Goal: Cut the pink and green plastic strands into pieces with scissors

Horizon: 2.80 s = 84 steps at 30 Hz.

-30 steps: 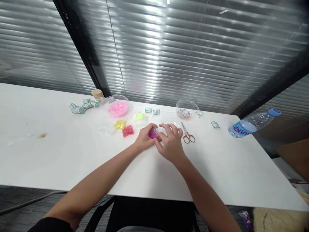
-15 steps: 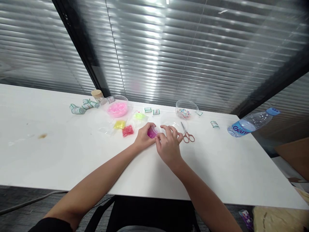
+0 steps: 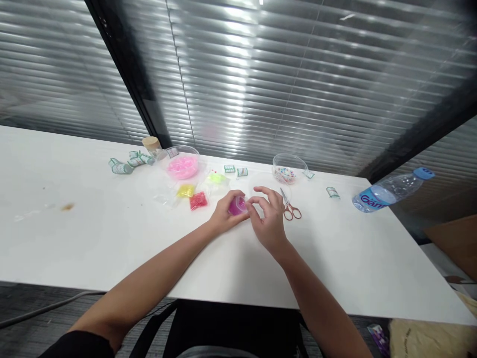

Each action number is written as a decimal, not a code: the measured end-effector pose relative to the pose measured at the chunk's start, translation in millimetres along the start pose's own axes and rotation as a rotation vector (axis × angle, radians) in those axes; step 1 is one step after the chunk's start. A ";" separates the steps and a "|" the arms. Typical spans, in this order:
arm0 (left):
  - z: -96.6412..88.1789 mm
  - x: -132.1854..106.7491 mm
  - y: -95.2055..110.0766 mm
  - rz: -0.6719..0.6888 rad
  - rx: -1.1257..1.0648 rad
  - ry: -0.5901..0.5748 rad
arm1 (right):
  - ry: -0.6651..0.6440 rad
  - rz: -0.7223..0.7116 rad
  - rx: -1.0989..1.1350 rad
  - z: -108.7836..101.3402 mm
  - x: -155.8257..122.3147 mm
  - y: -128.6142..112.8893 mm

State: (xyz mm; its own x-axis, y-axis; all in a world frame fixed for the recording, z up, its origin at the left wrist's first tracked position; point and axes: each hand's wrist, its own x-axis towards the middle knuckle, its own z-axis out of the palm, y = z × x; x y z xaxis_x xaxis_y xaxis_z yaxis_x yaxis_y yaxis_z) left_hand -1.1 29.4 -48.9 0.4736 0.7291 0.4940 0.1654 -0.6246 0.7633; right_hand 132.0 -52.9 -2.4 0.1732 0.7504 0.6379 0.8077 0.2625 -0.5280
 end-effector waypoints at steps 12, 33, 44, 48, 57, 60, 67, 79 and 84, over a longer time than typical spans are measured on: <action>4.8 -3.7 2.1 0.027 -0.025 0.041 | -0.079 -0.072 -0.057 -5.1 1.3 -0.1; 5.2 -2.4 -1.6 0.063 -0.016 0.008 | -0.159 -0.165 -0.234 -7.4 1.9 3.8; 7.2 -2.1 -11.3 0.106 -0.016 0.074 | -0.213 -0.076 -0.124 -3.9 2.7 12.4; 4.2 -0.7 -7.4 0.097 -0.030 0.058 | -0.257 -0.094 -0.068 -6.4 5.8 15.7; -7.1 6.3 0.7 0.269 -0.183 -0.011 | -0.207 -0.051 0.018 -13.1 10.8 21.0; -5.1 7.4 -0.8 0.263 -0.198 -0.006 | -0.193 -0.055 0.068 -11.4 10.8 23.8; -4.0 5.9 6.7 0.172 -0.344 -0.017 | -0.225 0.091 0.287 -13.4 11.5 21.0; -8.1 3.1 21.3 0.081 -0.385 0.044 | -0.317 0.456 0.675 -16.9 13.3 15.6; -8.7 3.1 21.3 0.070 -0.366 0.043 | -0.311 0.550 0.758 -15.8 13.5 15.3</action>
State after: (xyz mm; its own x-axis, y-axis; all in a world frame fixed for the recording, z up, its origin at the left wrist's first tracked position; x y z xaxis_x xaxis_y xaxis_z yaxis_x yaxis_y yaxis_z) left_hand -3.6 20.8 -27.5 0.4346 0.7043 0.5613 -0.1900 -0.5375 0.8216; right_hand 155.6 -48.3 6.9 0.1727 0.9819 0.0772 0.0657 0.0667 -0.9956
